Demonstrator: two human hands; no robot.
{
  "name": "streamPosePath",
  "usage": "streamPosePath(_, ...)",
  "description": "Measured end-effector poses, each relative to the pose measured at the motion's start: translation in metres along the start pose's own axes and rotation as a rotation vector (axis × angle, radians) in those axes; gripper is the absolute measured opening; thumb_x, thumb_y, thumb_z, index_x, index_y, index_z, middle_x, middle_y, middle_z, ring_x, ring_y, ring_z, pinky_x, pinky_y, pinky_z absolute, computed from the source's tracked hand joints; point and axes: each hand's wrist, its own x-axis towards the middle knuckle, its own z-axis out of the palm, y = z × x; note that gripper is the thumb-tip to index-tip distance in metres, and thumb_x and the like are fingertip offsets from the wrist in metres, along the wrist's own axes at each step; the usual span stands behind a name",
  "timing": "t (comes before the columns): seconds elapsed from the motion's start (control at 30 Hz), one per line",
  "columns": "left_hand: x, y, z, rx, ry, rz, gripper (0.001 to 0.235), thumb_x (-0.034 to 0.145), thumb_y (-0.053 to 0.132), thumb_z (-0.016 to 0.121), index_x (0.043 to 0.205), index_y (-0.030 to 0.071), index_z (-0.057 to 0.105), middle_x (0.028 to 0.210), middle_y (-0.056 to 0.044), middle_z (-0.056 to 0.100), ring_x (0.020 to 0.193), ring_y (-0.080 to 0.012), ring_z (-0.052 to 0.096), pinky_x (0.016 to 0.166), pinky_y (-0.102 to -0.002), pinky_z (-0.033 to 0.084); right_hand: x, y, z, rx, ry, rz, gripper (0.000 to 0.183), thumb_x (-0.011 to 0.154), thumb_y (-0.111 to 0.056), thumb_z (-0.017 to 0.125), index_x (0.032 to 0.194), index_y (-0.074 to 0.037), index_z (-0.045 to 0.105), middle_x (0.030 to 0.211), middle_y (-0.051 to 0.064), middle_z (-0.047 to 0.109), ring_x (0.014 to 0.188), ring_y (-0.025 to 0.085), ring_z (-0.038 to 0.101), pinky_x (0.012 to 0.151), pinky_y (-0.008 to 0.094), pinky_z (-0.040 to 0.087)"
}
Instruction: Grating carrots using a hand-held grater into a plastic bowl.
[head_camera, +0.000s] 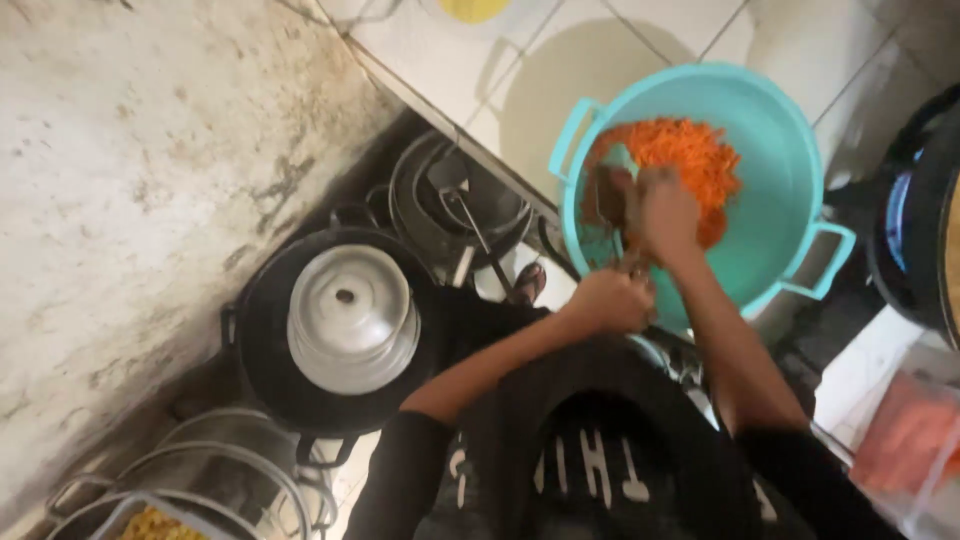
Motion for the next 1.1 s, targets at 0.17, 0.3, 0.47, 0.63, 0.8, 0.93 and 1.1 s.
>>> streamPosePath(0.17, 0.0, -0.007, 0.004, 0.097, 0.119, 0.083, 0.029, 0.078, 0.026, 0.059, 0.075, 0.003, 0.075, 0.094, -0.031, 0.069, 0.103, -0.0587, 0.068, 0.07, -0.058, 0.061, -0.001, 0.011, -0.051, 0.017, -0.034, -0.035, 0.029, 0.097, -0.037, 0.066, 0.096, -0.009, 0.073, 0.103, 0.016, 0.062, 0.08, 0.053, 0.07, 0.069, 0.061, 0.058)
streamPosePath(0.3, -0.002, 0.005, 0.001, 0.0, -0.074, -0.021, 0.03, 0.076, 0.03, 0.053, 0.072, 0.01, 0.075, 0.09, -0.022, 0.073, 0.065, -0.0374, 0.075, 0.05, -0.049, 0.056, 0.001, 0.03, 0.052, -0.079, 0.121, 0.0, 0.043, 0.106, -0.048, 0.06, 0.101, -0.007, 0.073, 0.105, 0.016, 0.063, 0.068, 0.05, 0.071, 0.064, 0.061, 0.058)
streamPosePath(0.47, 0.005, -0.013, 0.002, 0.084, 0.012, 0.083, 0.04, 0.08, 0.038, 0.056, 0.082, 0.005, 0.078, 0.098, -0.029, 0.071, 0.114, -0.0591, 0.064, 0.08, -0.061, 0.06, 0.017, 0.015, -0.044, 0.154, -0.037, -0.042, 0.018, 0.102, -0.024, 0.064, 0.102, -0.01, 0.074, 0.099, 0.014, 0.072, 0.083, 0.052, 0.071, 0.073, 0.059, 0.058)
streamPosePath(0.63, 0.001, -0.001, -0.008, 0.065, -0.035, 0.04, 0.031, 0.083, 0.03, 0.055, 0.082, 0.006, 0.074, 0.102, -0.028, 0.071, 0.107, -0.0562, 0.069, 0.061, -0.051, 0.061, 0.005, -0.001, -0.014, 0.128, -0.043, -0.027, 0.033, 0.098, -0.033, 0.068, 0.092, -0.001, 0.071, 0.099, 0.022, 0.064, 0.077, 0.054, 0.069, 0.066, 0.061, 0.057)
streamPosePath(0.8, 0.009, -0.005, -0.014, -0.062, -0.124, 0.001, 0.038, 0.083, 0.034, 0.056, 0.086, 0.001, 0.075, 0.097, -0.029, 0.069, 0.107, -0.065, 0.064, 0.063, -0.061, 0.06, 0.003, 0.0, -0.068, 0.117, -0.128, -0.056, 0.024, 0.098, -0.027, 0.064, 0.094, -0.006, 0.074, 0.105, 0.018, 0.064, 0.088, 0.053, 0.069, 0.074, 0.06, 0.058)
streamPosePath(0.93, 0.006, 0.0, -0.026, -0.029, -0.171, -0.012, 0.027, 0.083, 0.028, 0.051, 0.078, 0.014, 0.074, 0.082, -0.016, 0.074, 0.077, -0.0428, 0.076, 0.056, -0.053, 0.059, 0.006, -0.004, -0.018, 0.082, -0.077, 0.004, 0.052, 0.105, -0.047, 0.055, 0.101, 0.002, 0.071, 0.109, 0.028, 0.065, 0.081, 0.061, 0.067, 0.072, 0.069, 0.054)
streamPosePath(1.1, 0.003, 0.002, -0.005, 0.071, 0.017, 0.034, 0.042, 0.08, 0.039, 0.053, 0.083, 0.003, 0.075, 0.083, -0.023, 0.069, 0.116, -0.0565, 0.064, 0.085, -0.063, 0.059, 0.016, -0.008, -0.122, 0.315, -0.214, -0.12, 0.052, 0.101, -0.013, 0.056, 0.053, -0.017, 0.035, 0.044, -0.002, 0.029, 0.034, 0.019, 0.029, 0.046, 0.037, 0.034)
